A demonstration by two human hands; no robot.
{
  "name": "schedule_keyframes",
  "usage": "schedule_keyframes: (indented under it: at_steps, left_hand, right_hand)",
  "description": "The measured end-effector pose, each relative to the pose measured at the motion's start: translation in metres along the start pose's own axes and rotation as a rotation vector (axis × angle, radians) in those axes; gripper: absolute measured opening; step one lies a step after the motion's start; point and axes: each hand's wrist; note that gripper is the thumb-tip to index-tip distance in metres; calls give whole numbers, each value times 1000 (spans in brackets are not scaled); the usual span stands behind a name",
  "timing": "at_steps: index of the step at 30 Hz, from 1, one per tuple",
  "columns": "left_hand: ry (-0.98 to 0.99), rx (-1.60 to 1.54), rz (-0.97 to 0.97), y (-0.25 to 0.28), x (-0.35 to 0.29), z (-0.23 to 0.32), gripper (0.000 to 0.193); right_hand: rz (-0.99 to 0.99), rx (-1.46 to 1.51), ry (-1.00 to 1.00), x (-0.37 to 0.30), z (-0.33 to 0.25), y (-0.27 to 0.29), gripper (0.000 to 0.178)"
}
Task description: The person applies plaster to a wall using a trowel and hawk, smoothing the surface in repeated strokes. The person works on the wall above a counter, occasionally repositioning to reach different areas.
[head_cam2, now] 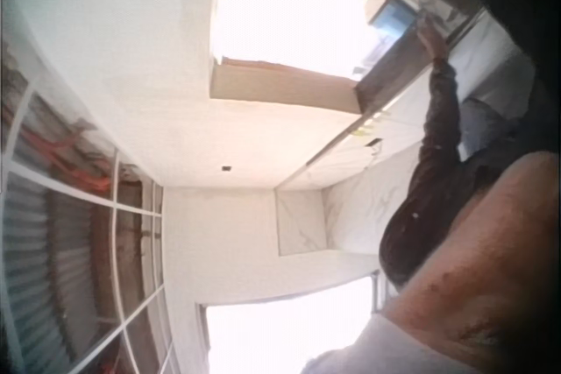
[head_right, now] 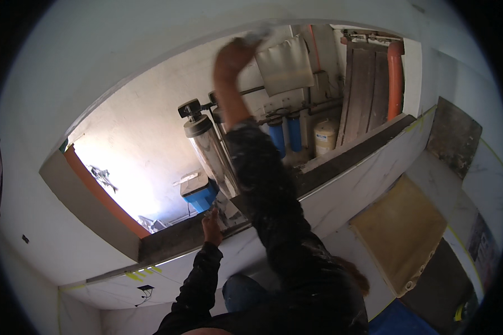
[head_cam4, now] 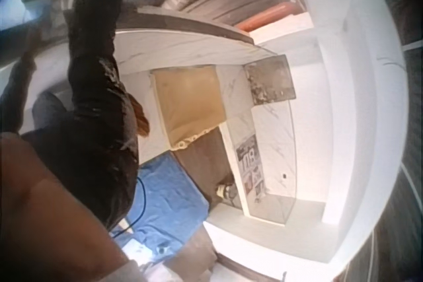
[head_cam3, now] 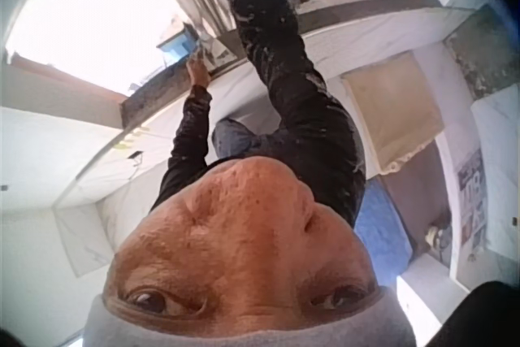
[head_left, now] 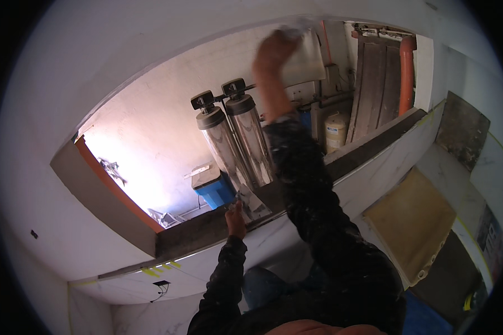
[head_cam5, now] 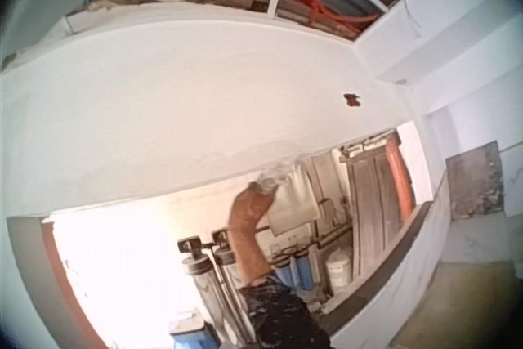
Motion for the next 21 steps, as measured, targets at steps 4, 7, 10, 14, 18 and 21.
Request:
schedule_keyframes:
  at_steps: [4, 7, 10, 14, 18, 21]
  left_hand:
    - [-123, 12, -80, 6, 14, -17, 44]
    - [-286, 106, -127, 8, 16, -20, 46]
    - [-141, 58, -60, 6, 6, -11, 46]
    - [-14, -48, -66, -2, -7, 9, 47]
    - [52, -3, -47, 5, -3, 4, 45]
    - [-130, 75, 9, 7, 7, -16, 44]
  right_hand:
    - [-293, -246, 9, -103, -21, -77, 69]
    - [-372, 87, -148, -168, -24, -64, 70]
    - [-334, -124, -53, -150, 0, -15, 58]
    - [116, 566, -250, -29, 43, 16, 32]
    - [195, 758, -164, -3, 23, -49, 46]
    - [-213, -280, 88, -78, -20, -103, 61]
Point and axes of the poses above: each hand's wrist, its own x-axis towards the middle knuckle, its own y-axis out of the back of the hand, z = x × y, and after that the axes turned 8 degrees about y, right-handed
